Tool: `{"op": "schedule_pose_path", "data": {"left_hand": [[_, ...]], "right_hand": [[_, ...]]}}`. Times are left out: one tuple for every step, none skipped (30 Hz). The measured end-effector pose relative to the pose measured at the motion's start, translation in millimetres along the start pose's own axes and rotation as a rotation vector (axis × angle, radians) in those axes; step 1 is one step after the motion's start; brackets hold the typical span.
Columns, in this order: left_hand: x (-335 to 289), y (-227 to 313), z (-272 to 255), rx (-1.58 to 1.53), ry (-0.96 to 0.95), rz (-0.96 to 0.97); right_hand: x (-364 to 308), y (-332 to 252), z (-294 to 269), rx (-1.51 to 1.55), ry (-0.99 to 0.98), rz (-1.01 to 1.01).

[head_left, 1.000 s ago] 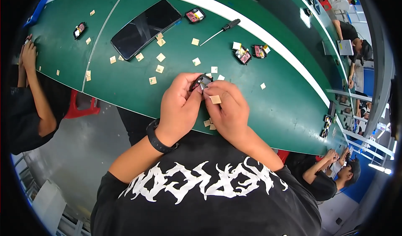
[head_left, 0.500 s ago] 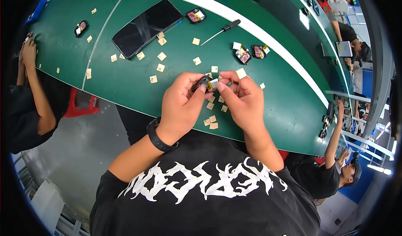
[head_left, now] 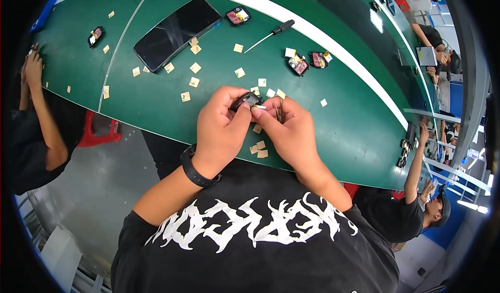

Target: Assembling internal components and stickers for smartwatches at a factory workbench.

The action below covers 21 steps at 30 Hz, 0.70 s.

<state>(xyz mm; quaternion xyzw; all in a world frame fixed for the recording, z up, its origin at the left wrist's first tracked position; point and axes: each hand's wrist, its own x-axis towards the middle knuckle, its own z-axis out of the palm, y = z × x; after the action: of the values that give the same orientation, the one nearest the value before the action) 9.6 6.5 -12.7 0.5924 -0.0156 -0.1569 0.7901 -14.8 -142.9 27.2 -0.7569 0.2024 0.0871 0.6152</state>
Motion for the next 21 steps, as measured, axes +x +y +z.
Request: {"op": "schedule_pose_path", "data": {"left_hand": [[0.5,1.3,1.4,0.000,-0.003,-0.003],[0.7,4.0,2.6,-0.028,-0.010,-0.002],[0.8,5.1,3.6,-0.056,-0.017,-0.002],[0.7,3.8,4.3,-0.056,-0.016,-0.006],[1.3,2.9,5.9,-0.075,0.002,0.006],[1.6,2.4,6.9,-0.095,0.020,0.018],[1.4,2.8,6.0,-0.095,0.021,0.016],[1.3,3.4,4.1,-0.079,-0.009,0.001],[1.2,3.6,3.2,-0.063,-0.038,-0.014],[1.2,3.2,3.7,-0.063,-0.038,-0.016],[0.8,3.0,4.1,-0.067,-0.036,-0.014],[0.3,2.8,4.5,-0.071,-0.033,-0.013],[-0.2,4.0,4.9,-0.072,-0.032,-0.014],[-0.7,5.9,4.9,-0.045,-0.038,-0.013],[-1.3,6.9,4.8,-0.018,-0.044,-0.013],[-1.3,6.1,4.5,-0.017,-0.043,-0.014],[-0.7,4.6,3.7,-0.036,-0.047,-0.009],[-0.2,3.6,3.0,-0.055,-0.051,-0.004],[-0.1,3.2,2.4,-0.055,-0.050,-0.004],[0.1,2.9,2.0,-0.042,-0.049,-0.005],[0.2,2.7,1.7,-0.030,-0.049,-0.005]], "right_hand": [[-0.1,2.2,-2.3,0.056,0.002,-0.033],[-0.1,3.9,-3.9,0.112,0.000,-0.065],[-0.3,4.2,-6.9,0.113,-0.001,-0.061],[-0.6,3.2,-10.7,-0.090,0.038,-0.201],[-0.8,0.6,-13.4,-0.295,0.078,-0.343],[-1.5,-4.7,-12.8,-0.353,0.109,-0.430],[0.1,-3.0,-13.7,-0.354,0.108,-0.428],[2.7,0.7,-15.2,-0.438,0.137,-0.588],[4.1,3.2,-16.2,-0.523,0.164,-0.748],[4.2,4.1,-16.0,-0.523,0.164,-0.747],[3.8,4.4,-14.9,-0.552,0.164,-0.797],[3.6,4.9,-13.7,-0.581,0.165,-0.848],[4.1,5.6,-12.5,-0.582,0.163,-0.847],[5.3,6.9,-10.9,-0.592,0.175,-0.891],[5.7,7.8,-9.5,-0.602,0.187,-0.934],[4.5,6.6,-8.2,-0.601,0.186,-0.934],[2.8,3.6,-6.6,-0.559,0.157,-0.853],[1.2,0.8,-5.6,-0.517,0.128,-0.772],[0.0,-1.7,-5.2,-0.516,0.126,-0.772],[-1.0,-4.2,-5.3,-0.475,0.102,-0.683],[-1.3,-5.2,-5.6,-0.434,0.078,-0.595]]}}
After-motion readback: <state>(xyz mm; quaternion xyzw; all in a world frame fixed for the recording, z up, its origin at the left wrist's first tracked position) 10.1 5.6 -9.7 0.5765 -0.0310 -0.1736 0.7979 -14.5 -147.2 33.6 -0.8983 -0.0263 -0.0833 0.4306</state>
